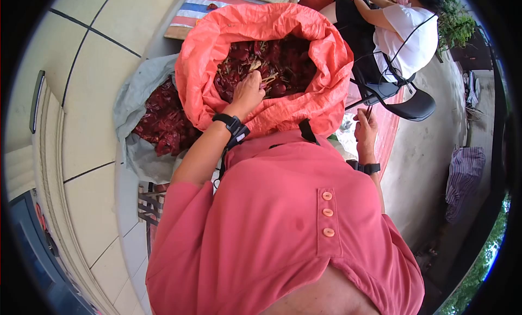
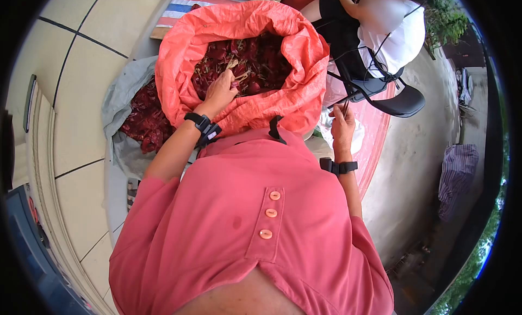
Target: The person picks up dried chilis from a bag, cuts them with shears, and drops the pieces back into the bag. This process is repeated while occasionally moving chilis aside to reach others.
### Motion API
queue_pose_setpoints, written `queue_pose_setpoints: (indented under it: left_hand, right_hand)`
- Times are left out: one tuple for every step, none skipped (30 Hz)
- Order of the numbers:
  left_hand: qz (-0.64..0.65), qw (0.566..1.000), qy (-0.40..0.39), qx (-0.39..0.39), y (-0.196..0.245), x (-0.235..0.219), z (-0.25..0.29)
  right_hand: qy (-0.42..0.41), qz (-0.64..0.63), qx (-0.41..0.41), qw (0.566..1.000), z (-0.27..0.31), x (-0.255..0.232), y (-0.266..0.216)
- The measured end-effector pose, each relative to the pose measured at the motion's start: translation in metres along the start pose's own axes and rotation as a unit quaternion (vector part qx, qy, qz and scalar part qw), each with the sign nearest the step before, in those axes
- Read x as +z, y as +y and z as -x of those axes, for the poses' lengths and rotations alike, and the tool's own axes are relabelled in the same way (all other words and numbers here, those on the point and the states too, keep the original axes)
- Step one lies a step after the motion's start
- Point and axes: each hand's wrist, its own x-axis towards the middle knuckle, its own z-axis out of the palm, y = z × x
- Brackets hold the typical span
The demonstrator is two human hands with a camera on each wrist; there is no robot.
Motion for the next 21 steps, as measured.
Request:
queue_pose_setpoints:
  left_hand:
    - [0.045,0.999,0.008,0.009,0.008,-0.006,0.000]
    - [0.090,0.996,0.016,0.016,0.021,-0.013,0.002]
    - [0.136,0.990,0.028,0.022,0.031,-0.016,0.005]
    - [0.151,0.984,0.058,0.075,0.033,-0.014,0.005]
    - [0.164,0.982,0.063,0.064,0.042,-0.018,0.003]
    - [0.178,0.980,0.066,0.053,0.053,-0.023,0.003]
    - [0.192,0.978,0.069,0.041,0.062,-0.027,0.005]
    - [0.196,0.976,0.080,0.056,0.066,-0.028,0.007]
    - [0.216,0.972,0.080,0.047,0.072,-0.031,0.008]
    - [0.235,0.968,0.081,0.039,0.079,-0.033,0.010]
    - [0.255,0.963,0.082,0.030,0.082,-0.036,0.011]
    - [0.245,0.963,0.098,0.054,0.080,-0.035,0.011]
    - [0.243,0.962,0.110,0.063,0.077,-0.037,0.012]
    - [0.242,0.960,0.120,0.071,0.074,-0.039,0.014]
    - [0.241,0.959,0.129,0.078,0.072,-0.039,0.017]
    - [0.313,0.928,0.180,0.088,0.075,-0.036,0.019]
    - [0.338,0.931,0.122,0.065,0.076,-0.041,0.021]
    - [0.361,0.929,0.064,0.044,0.076,-0.049,0.021]
    - [0.384,0.923,0.005,0.023,0.078,-0.055,0.022]
    - [0.402,0.915,-0.014,0.010,0.078,-0.057,0.022]
    - [0.420,0.907,-0.033,-0.002,0.080,-0.058,0.022]
  right_hand:
    - [-0.037,-0.027,0.020,0.999,0.004,0.013,-0.021]
    - [-0.118,-0.019,0.027,0.992,0.010,0.036,-0.051]
    - [-0.201,-0.011,0.032,0.979,0.017,0.063,-0.076]
    - [-0.249,0.011,0.029,0.968,0.022,0.085,-0.088]
    - [-0.296,0.034,0.025,0.954,0.022,0.104,-0.096]
    - [-0.328,0.050,0.035,0.943,0.017,0.118,-0.097]
    - [-0.360,0.066,0.047,0.929,0.013,0.132,-0.096]
    - [-0.357,0.058,-0.014,0.932,0.015,0.151,-0.096]
    - [-0.365,0.031,-0.003,0.930,0.016,0.163,-0.097]
    - [-0.374,0.003,0.008,0.927,0.016,0.173,-0.097]
    - [-0.383,-0.023,0.021,0.923,0.015,0.180,-0.097]
    - [-0.389,-0.006,-0.007,0.921,0.010,0.183,-0.091]
    - [-0.387,-0.002,-0.011,0.922,0.009,0.187,-0.091]
    - [-0.383,0.002,-0.012,0.924,0.010,0.190,-0.091]
    - [-0.378,0.005,-0.012,0.926,0.013,0.192,-0.091]
    - [-0.371,-0.013,-0.028,0.928,0.018,0.193,-0.092]
    - [-0.379,-0.003,-0.070,0.923,0.017,0.194,-0.088]
    - [-0.386,0.005,-0.113,0.916,0.013,0.195,-0.082]
    - [-0.391,0.014,-0.156,0.907,0.011,0.196,-0.079]
    - [-0.363,0.119,-0.297,0.875,0.013,0.195,-0.084]
    - [-0.322,0.220,-0.429,0.815,0.017,0.193,-0.092]
